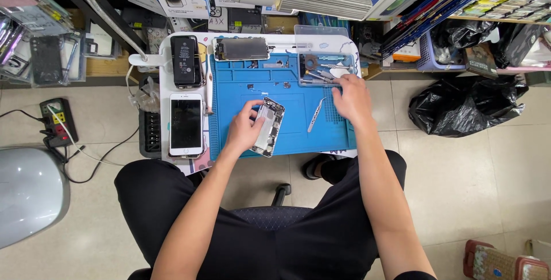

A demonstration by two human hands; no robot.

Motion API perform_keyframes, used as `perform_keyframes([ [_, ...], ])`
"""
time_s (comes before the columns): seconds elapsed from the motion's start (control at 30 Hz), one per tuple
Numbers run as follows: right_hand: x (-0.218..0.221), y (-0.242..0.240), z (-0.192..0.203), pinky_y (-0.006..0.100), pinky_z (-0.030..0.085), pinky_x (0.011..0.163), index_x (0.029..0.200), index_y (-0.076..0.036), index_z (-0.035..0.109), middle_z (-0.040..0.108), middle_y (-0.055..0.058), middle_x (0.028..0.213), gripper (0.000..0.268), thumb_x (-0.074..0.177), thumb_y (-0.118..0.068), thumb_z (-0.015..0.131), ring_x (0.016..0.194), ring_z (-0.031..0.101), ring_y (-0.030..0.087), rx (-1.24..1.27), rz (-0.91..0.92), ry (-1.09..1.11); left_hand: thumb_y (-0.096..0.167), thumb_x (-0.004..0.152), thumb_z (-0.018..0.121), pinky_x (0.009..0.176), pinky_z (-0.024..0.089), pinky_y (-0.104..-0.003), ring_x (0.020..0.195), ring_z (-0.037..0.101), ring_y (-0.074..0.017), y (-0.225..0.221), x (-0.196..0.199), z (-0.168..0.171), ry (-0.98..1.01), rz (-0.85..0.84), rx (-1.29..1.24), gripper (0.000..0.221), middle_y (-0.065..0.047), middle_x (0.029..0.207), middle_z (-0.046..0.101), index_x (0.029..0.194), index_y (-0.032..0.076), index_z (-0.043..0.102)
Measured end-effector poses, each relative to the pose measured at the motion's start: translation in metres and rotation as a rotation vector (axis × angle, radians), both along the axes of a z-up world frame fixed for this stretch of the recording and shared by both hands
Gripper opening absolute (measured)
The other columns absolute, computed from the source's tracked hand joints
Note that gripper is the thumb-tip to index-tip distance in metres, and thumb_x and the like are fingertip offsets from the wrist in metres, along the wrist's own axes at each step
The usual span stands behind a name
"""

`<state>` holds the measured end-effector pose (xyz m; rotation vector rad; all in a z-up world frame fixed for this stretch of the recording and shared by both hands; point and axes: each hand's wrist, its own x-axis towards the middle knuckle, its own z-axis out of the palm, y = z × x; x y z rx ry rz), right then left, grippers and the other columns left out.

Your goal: The person disassembles a smartphone on a blue mat, using a screwdriver and tweezers to remove screws and internal components. They lift the screen assembly, disconnect cables, and place parts on the mat. The person continues to remove screws and small parts from the phone chassis throughout the clip.

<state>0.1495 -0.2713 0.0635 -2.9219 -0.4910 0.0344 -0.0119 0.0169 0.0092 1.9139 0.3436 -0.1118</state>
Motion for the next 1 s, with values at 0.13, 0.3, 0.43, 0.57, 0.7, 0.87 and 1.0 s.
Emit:
perform_keyframes([
  [0.13,0.011,-0.002,-0.012,0.052,0.052,0.099,0.124,-0.018,0.079,0.068,0.012,0.131,0.027,0.103,-0.028,0.064,0.124,0.062,0.037,-0.048,0.051,-0.021,0.01,0.097,0.068,0.075,0.062,-0.042,0.084,0.078,-0.0311,-0.011,0.0,-0.012,-0.013,0.058,-0.131,0.048,-0.016,0.106,0.075,0.141,0.02,0.055],
  [0.3,0.014,0.006,-0.001,0.047,0.052,0.093,0.12,-0.016,0.079,0.071,0.009,0.118,0.023,0.103,-0.026,0.066,0.113,0.065,0.032,0.009,0.041,-0.091,0.008,0.092,0.071,0.076,0.063,-0.043,0.09,0.079,-0.0299,-0.021,-0.001,-0.019,0.01,0.035,-0.148,0.058,-0.017,0.115,0.073,0.145,0.018,0.05],
  [0.43,0.021,0.003,-0.018,0.044,0.052,0.092,0.123,-0.019,0.078,0.074,0.007,0.113,0.026,0.103,-0.031,0.066,0.11,0.065,0.03,-0.025,0.032,-0.076,0.006,0.091,0.072,0.077,0.064,-0.04,0.09,0.079,-0.0287,-0.018,-0.001,-0.02,0.027,0.04,-0.14,0.061,-0.016,0.115,0.074,0.147,0.016,0.05],
  [0.57,0.019,0.011,-0.017,0.047,0.05,0.093,0.128,-0.015,0.076,0.075,0.01,0.116,0.032,0.1,-0.03,0.068,0.111,0.065,0.032,-0.083,0.001,-0.07,0.011,0.093,0.072,0.075,0.064,-0.042,0.091,0.079,-0.0301,-0.014,0.0,-0.02,0.038,0.052,-0.117,0.057,-0.018,0.114,0.075,0.147,0.018,0.054],
  [0.7,0.023,0.008,-0.026,0.046,0.047,0.094,0.124,-0.014,0.078,0.07,0.009,0.115,0.031,0.099,-0.029,0.071,0.112,0.059,0.032,-0.059,-0.019,-0.062,0.015,0.092,0.07,0.063,0.059,-0.035,0.07,0.075,-0.0228,-0.011,0.002,-0.026,0.005,0.055,-0.136,0.05,-0.008,0.089,0.075,0.141,0.02,0.058],
  [0.87,0.019,0.01,-0.025,0.044,0.046,0.092,0.117,-0.015,0.081,0.069,0.008,0.108,0.023,0.1,-0.027,0.071,0.109,0.059,0.03,-0.021,-0.042,-0.062,0.017,0.09,0.069,0.053,0.057,-0.03,0.054,0.069,-0.0174,-0.011,0.006,-0.035,0.021,0.077,-0.176,0.047,-0.003,0.072,0.072,0.135,0.021,0.06],
  [1.0,0.013,0.007,-0.021,0.043,0.048,0.091,0.117,-0.018,0.08,0.071,0.005,0.103,0.02,0.101,-0.026,0.071,0.106,0.063,0.028,-0.022,-0.044,-0.116,0.014,0.087,0.07,0.043,0.053,-0.027,0.044,0.066,-0.0174,-0.013,0.002,-0.018,0.036,0.11,-0.238,0.044,-0.004,0.064,0.072,0.131,0.017,0.065],
])
